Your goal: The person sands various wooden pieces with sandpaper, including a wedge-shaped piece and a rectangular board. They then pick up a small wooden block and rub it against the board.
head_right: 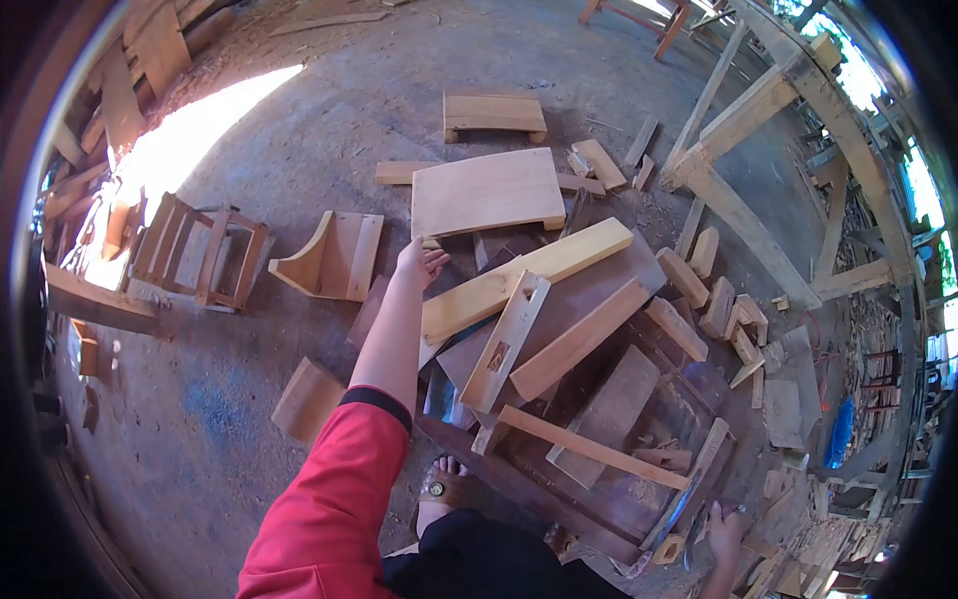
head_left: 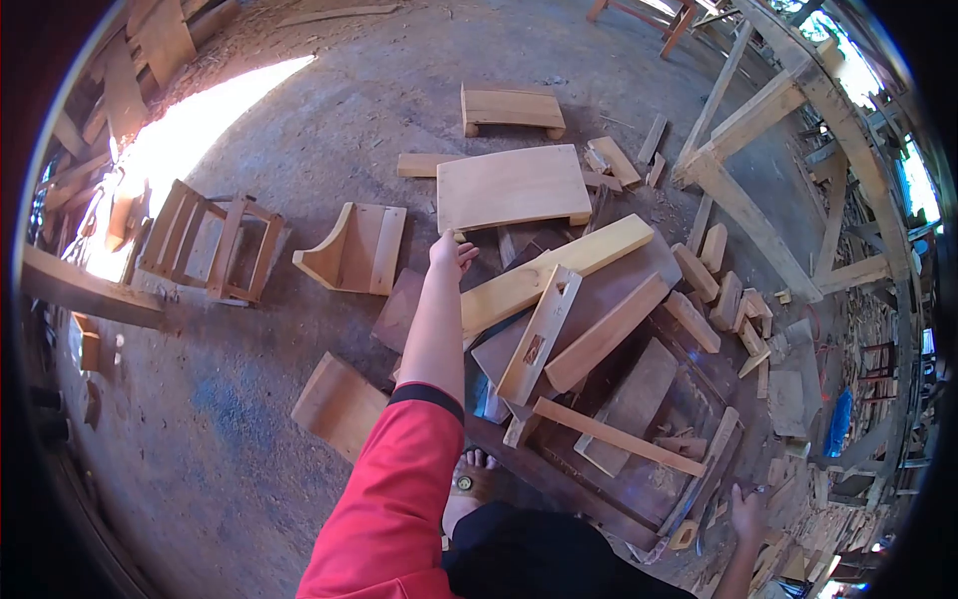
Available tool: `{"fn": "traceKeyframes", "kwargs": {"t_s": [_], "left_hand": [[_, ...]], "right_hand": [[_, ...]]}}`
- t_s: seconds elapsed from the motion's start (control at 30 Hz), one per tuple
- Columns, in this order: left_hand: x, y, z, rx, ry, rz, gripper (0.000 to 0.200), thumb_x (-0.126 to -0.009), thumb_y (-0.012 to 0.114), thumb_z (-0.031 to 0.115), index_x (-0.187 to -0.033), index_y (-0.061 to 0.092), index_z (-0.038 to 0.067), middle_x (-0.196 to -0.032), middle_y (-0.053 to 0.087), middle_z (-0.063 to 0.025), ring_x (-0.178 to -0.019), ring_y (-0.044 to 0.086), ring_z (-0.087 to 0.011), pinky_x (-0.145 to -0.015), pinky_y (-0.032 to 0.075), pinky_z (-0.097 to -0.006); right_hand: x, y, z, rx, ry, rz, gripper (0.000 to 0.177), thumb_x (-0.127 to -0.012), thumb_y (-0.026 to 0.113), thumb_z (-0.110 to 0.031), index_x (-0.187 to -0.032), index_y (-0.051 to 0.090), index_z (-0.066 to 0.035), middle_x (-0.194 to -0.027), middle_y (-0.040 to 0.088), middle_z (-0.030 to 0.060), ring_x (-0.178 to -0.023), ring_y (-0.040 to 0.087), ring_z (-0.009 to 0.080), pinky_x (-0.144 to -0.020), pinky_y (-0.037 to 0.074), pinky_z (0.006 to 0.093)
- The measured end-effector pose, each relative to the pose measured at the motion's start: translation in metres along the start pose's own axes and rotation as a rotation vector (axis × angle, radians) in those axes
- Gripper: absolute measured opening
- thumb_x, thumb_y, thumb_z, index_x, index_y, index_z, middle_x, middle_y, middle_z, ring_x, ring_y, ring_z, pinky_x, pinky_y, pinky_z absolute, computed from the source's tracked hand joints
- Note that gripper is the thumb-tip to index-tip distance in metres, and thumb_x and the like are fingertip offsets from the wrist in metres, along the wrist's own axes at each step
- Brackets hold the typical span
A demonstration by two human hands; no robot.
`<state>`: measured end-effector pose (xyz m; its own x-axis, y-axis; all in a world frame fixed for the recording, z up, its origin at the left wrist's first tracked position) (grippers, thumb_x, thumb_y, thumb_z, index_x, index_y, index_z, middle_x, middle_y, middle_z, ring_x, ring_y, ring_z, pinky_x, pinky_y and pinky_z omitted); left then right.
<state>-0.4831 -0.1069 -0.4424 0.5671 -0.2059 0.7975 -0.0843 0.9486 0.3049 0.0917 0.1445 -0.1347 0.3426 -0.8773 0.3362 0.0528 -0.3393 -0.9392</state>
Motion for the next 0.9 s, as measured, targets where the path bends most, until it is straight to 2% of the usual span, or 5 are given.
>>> {"fn": "traceKeyframes", "kwargs": {"t_s": [0.23,0.37,0.57,0.63,0.9], "left_hand": [[-0.040,0.032,-0.003,0.316,-0.107,-0.059,0.069,-0.084,0.038,0.055,-0.131,0.019,0.008,-0.123,0.039,-0.0215,-0.108,0.044,-0.0375,-0.086,0.038,-0.0420],[-0.055,0.058,-0.006,0.441,-0.007,-0.090,0.064,-0.084,0.044,0.050,-0.128,0.023,0.007,-0.116,0.043,-0.0197,-0.104,0.046,-0.0350,-0.086,0.039,-0.0413],[-0.052,0.075,0.000,0.529,0.107,-0.071,0.039,-0.083,0.054,0.038,-0.103,0.044,0.006,-0.092,0.049,-0.0092,-0.080,0.052,-0.0217,-0.071,0.046,-0.0299],[-0.045,0.084,0.017,0.617,0.266,-0.048,0.029,-0.078,0.063,0.023,-0.092,0.049,0.003,-0.080,0.052,-0.0079,-0.063,0.053,-0.0181,-0.052,0.049,-0.0267],[0.009,0.088,0.007,0.691,0.271,-0.052,0.021,-0.074,0.062,0.010,-0.087,0.049,-0.001,-0.078,0.051,-0.0092,-0.061,0.053,-0.0187,-0.051,0.050,-0.0272]], "right_hand": [[-0.015,0.003,-0.030,-0.114,-0.058,0.086,0.030,-0.087,0.045,-0.022,-0.102,0.055,0.001,-0.095,0.059,0.0169,-0.091,0.055,0.0290,-0.081,0.039,0.0349],[-0.019,0.003,-0.039,-0.106,-0.062,0.102,0.031,-0.086,0.047,-0.022,-0.102,0.054,0.003,-0.096,0.059,0.0168,-0.091,0.055,0.0286,-0.082,0.039,0.0351],[-0.031,0.014,0.027,-0.279,0.009,0.151,0.030,-0.085,0.049,-0.020,-0.100,0.054,0.005,-0.095,0.058,0.0168,-0.090,0.054,0.0268,-0.082,0.038,0.0349],[-0.034,0.018,0.050,-0.268,0.010,0.183,0.029,-0.085,0.048,-0.019,-0.099,0.054,0.006,-0.094,0.059,0.0166,-0.089,0.054,0.0266,-0.082,0.038,0.0346],[-0.015,0.001,0.026,-0.222,-0.137,0.231,0.026,-0.085,0.046,-0.016,-0.099,0.056,0.002,-0.095,0.058,0.0185,-0.090,0.054,0.0315,-0.082,0.039,0.0352]]}}
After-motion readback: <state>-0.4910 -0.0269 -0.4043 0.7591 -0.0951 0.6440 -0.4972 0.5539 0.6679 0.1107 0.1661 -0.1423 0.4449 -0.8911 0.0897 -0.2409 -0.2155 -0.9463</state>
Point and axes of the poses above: each hand's wrist, its own x-axis away from the middle knuckle, its own y-axis out of the palm, z = x × y, the point moved 3 cm from there along -x, towards the middle knuckle
